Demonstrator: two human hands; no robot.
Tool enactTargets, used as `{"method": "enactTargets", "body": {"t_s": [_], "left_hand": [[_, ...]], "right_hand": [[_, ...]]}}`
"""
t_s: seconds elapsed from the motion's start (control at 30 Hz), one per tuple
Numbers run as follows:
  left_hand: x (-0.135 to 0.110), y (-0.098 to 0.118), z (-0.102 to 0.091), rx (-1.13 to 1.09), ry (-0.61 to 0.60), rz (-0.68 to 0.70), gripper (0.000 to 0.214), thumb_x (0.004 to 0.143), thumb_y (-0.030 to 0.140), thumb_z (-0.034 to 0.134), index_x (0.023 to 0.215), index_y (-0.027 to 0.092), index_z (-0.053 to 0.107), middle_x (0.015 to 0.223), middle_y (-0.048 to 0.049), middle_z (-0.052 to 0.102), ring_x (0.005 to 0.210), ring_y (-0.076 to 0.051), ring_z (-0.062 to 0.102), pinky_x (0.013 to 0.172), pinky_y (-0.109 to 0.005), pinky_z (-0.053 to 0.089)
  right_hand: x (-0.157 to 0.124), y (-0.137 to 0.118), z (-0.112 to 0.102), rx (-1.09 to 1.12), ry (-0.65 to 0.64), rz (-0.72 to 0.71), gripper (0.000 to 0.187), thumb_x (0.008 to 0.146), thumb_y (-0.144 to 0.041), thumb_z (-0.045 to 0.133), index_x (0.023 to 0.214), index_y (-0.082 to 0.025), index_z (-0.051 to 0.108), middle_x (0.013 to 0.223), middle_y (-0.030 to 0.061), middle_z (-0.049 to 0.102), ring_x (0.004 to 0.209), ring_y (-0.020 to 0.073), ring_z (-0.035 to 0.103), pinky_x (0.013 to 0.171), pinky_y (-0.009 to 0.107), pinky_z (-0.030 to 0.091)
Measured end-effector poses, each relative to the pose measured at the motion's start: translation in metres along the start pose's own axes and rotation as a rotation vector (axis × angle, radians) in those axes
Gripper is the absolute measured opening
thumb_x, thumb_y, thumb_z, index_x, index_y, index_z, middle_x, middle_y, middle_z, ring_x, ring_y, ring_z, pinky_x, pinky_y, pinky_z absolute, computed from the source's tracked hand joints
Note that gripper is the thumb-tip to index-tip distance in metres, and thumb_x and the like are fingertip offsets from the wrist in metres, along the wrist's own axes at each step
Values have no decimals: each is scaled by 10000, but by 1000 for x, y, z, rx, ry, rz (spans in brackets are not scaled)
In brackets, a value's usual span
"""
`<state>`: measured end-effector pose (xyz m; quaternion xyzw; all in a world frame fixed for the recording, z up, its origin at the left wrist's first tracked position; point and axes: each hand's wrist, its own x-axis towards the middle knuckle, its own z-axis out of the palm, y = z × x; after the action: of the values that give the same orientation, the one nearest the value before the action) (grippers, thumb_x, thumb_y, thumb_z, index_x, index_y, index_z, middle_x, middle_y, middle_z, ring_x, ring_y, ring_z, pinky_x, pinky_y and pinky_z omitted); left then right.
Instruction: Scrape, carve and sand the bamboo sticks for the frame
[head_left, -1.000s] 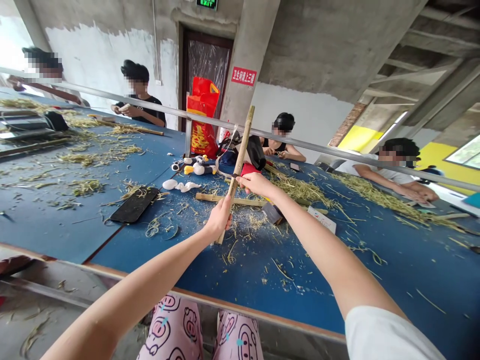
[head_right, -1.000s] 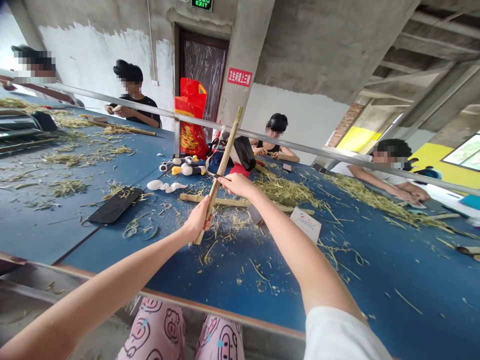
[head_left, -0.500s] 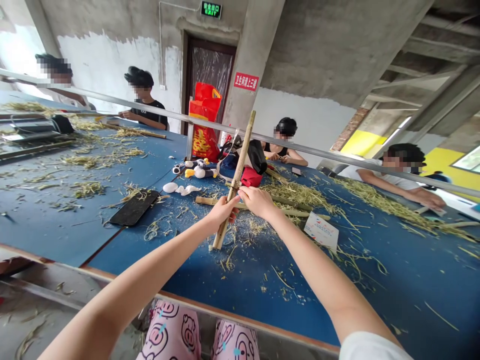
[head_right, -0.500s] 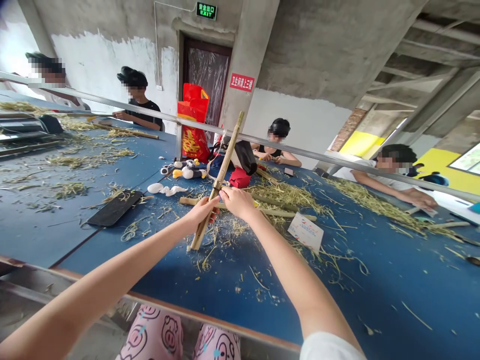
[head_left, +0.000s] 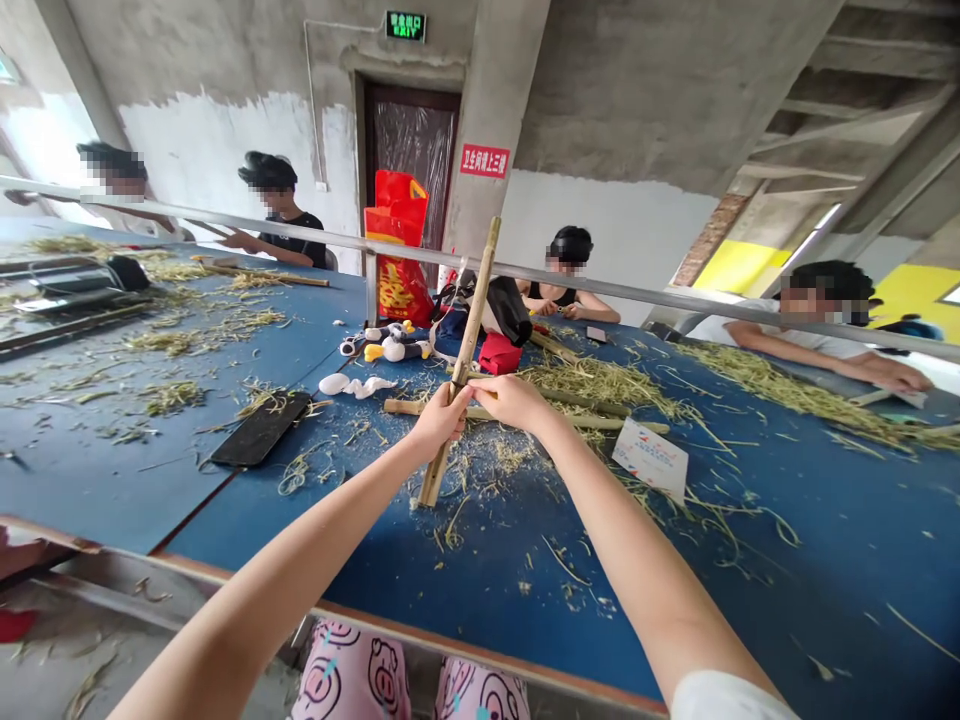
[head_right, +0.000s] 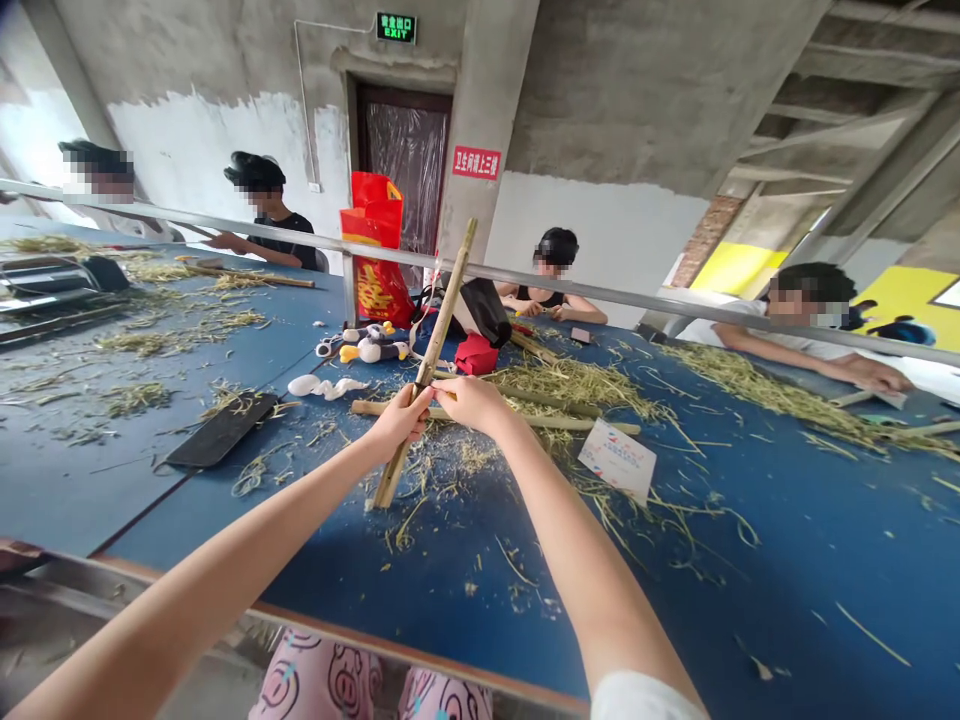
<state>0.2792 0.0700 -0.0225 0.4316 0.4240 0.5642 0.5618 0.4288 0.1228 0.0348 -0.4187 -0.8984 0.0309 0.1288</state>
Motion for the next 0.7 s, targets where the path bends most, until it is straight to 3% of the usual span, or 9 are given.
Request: {"method": "enactTargets", "body": {"t_s": [0.2,0.43,0.6,0.7], "left_hand": [[3,-2,-1,17,25,3,374,865,554,613,903,242,411,573,105,387,365,-15,288,365,-129,199],[4,0,1,56,89,-12,358,873,563,599,945,251,437,549,109,374,352,-22,290,359,-128,206],[0,1,-1,31,53,-7,412,849,549,643,836,225,389,583,102,373,373,-10,292,356,-135,210],[0,-1,-3,28,26,17,423,833,536,669,828,219,390,603,98,381,388,-8,310,359,-134,215]], "right_hand": [[-4,-13,5,-191,103,30,429,984,-405,374,1316,-303,626,1169,57,726,1015,259,685,857,348,498],[-3,-29,11,-275,206,165,482,1006,-410,319,1398,-234,537,1077,140,735,926,267,697,799,337,486],[-1,-13,5,-107,36,-23,399,975,-338,404,1288,-284,644,1122,49,742,977,229,691,797,290,486],[-2,-8,1,-76,-2,-27,396,960,-337,423,1278,-306,656,1151,22,735,993,228,689,805,296,493]]}}
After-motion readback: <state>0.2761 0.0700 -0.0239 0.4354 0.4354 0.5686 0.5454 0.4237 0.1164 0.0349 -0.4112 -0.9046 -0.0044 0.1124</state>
